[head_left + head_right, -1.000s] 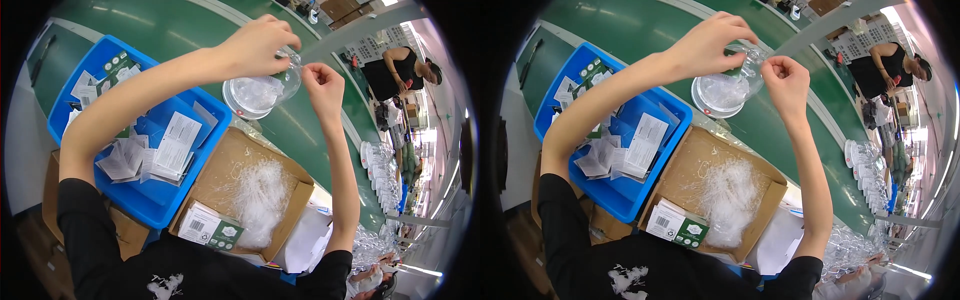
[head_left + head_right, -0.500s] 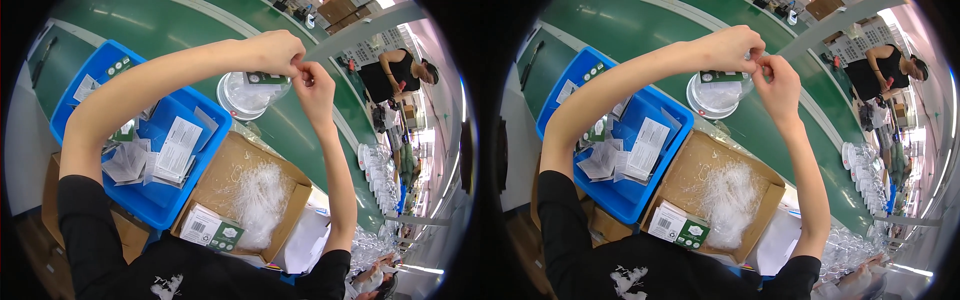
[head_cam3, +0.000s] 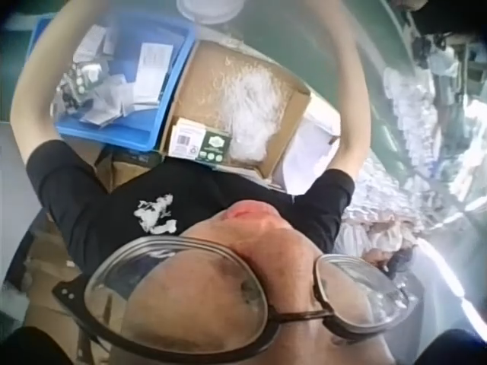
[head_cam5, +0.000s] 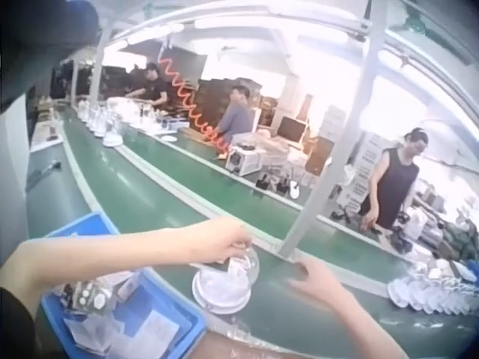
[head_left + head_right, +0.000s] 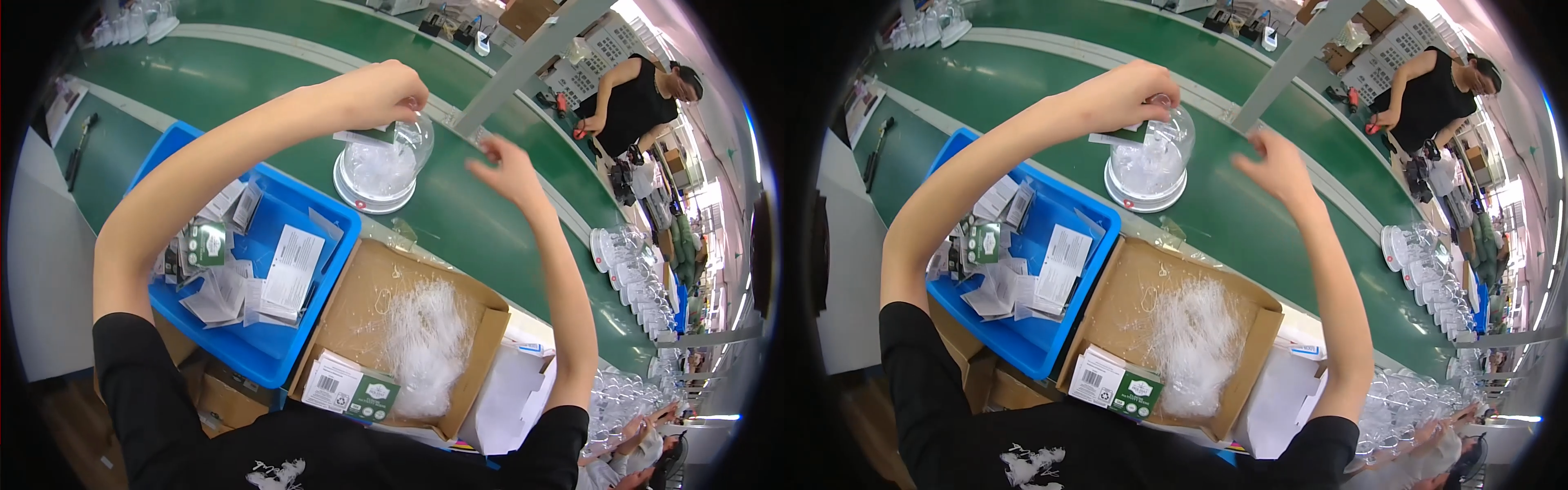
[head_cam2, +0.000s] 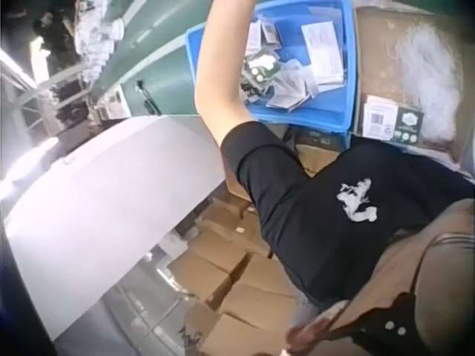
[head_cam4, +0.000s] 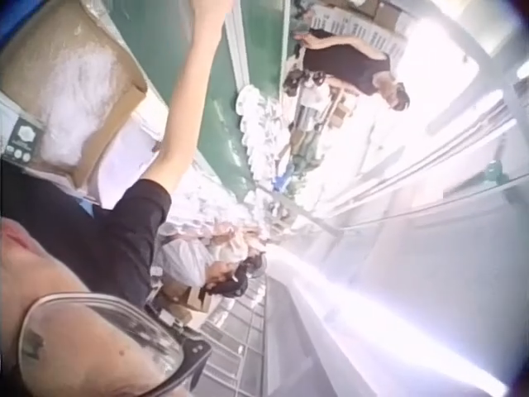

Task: Assembling electronic components by placing them in bags and positioning them with light covers on an assembly line.

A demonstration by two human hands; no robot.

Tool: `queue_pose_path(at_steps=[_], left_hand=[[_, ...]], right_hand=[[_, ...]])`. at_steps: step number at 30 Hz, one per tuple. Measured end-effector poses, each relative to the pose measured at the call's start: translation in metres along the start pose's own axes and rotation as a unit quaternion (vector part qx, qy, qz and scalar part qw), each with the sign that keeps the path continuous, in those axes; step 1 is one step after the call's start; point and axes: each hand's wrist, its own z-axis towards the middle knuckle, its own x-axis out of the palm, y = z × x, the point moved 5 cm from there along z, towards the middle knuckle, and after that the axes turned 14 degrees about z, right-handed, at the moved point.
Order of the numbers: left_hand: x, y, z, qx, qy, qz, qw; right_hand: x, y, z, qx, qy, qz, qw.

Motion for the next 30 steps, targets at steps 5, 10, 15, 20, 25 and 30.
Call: queue_pose_path(at_steps=[5, 10, 15, 20, 25, 30], left_hand=[[-0.019, 0.062, 0.059, -0.036, -0.034, 0.034, 0.998], [0.000, 0.113, 0.134, -0.109, -0.183, 0.058, 0.975], [0.048, 0.137, 0.183, -0.183, -0.186, 0.083, 0.962], [0.088, 0.164, 0.212, -0.190, -0.219, 0.094, 0.952], [0.129, 0.185, 0.231, -0.153, -0.228, 0.127, 0.953], [0.143, 0.168, 0.206, -0.161, -0.159, 0.111, 0.968]], right_hand=[[0.026, -0.131, -0.063, 0.255, 0.199, -0.134, 0.937], [0.038, -0.132, -0.079, 0.273, 0.178, -0.106, 0.939], [0.040, -0.127, -0.079, 0.283, 0.161, -0.122, 0.938], [0.044, -0.119, -0.073, 0.274, 0.139, -0.120, 0.944], [0.049, -0.113, -0.066, 0.282, 0.148, -0.122, 0.940], [0.048, -0.116, -0.068, 0.294, 0.150, -0.118, 0.937]])
